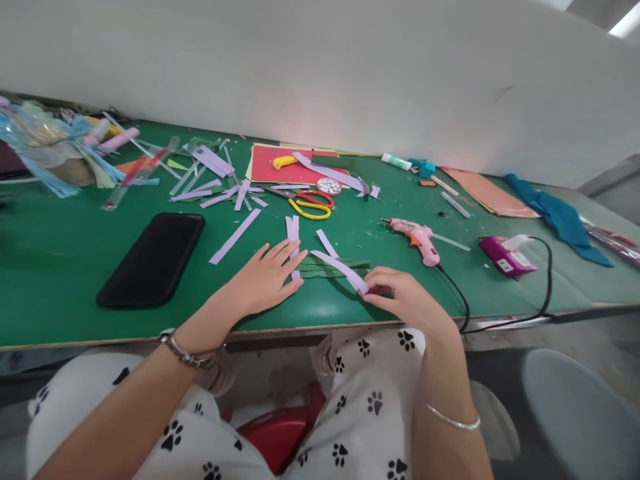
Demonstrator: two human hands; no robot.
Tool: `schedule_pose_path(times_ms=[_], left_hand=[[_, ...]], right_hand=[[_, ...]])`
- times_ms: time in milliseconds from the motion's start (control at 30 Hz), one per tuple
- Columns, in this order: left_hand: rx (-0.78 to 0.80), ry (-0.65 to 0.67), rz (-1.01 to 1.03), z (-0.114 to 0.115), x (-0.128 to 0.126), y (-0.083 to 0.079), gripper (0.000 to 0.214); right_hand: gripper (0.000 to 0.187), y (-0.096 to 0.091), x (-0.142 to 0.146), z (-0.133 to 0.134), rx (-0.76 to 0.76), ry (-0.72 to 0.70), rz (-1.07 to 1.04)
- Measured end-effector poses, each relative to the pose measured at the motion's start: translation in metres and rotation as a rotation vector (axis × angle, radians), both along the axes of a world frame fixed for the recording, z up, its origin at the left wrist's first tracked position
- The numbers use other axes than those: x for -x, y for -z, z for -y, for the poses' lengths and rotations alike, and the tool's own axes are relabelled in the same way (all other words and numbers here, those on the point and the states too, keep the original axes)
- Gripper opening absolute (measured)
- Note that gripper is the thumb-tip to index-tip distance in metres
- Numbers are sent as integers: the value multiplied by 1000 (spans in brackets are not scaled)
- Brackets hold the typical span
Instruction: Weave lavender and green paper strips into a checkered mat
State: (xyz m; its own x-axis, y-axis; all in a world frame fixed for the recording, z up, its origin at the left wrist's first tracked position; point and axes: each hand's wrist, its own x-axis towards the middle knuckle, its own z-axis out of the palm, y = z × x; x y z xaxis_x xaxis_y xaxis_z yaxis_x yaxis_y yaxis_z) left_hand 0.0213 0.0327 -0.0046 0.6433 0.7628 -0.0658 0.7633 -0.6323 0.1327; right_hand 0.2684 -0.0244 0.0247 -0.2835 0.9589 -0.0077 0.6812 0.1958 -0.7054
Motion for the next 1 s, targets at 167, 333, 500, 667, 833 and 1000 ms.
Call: schedule_pose_path(times_ms=[167,333,500,667,833,1000], left_hand=[[-6,-1,10,0,0,0,53],[37,-26,-8,3,-2,-6,53],[44,-26,-12,4,-3,-5,53],[-66,12,56,2,0,-3,52],[-228,87,177,0,-3,-12,47],[-117,201,124,-4,-17,-13,23]], right_hand=[[13,1,18,-5,-70,3,14],[10,8,42,-10,-134,86,-15],[11,14,57,-13,-163,98,-59],[8,18,65,-17,-51,153,-155],[3,17,66,-14,-69,152,-156],[2,19,64,-11,-95,151,-185]])
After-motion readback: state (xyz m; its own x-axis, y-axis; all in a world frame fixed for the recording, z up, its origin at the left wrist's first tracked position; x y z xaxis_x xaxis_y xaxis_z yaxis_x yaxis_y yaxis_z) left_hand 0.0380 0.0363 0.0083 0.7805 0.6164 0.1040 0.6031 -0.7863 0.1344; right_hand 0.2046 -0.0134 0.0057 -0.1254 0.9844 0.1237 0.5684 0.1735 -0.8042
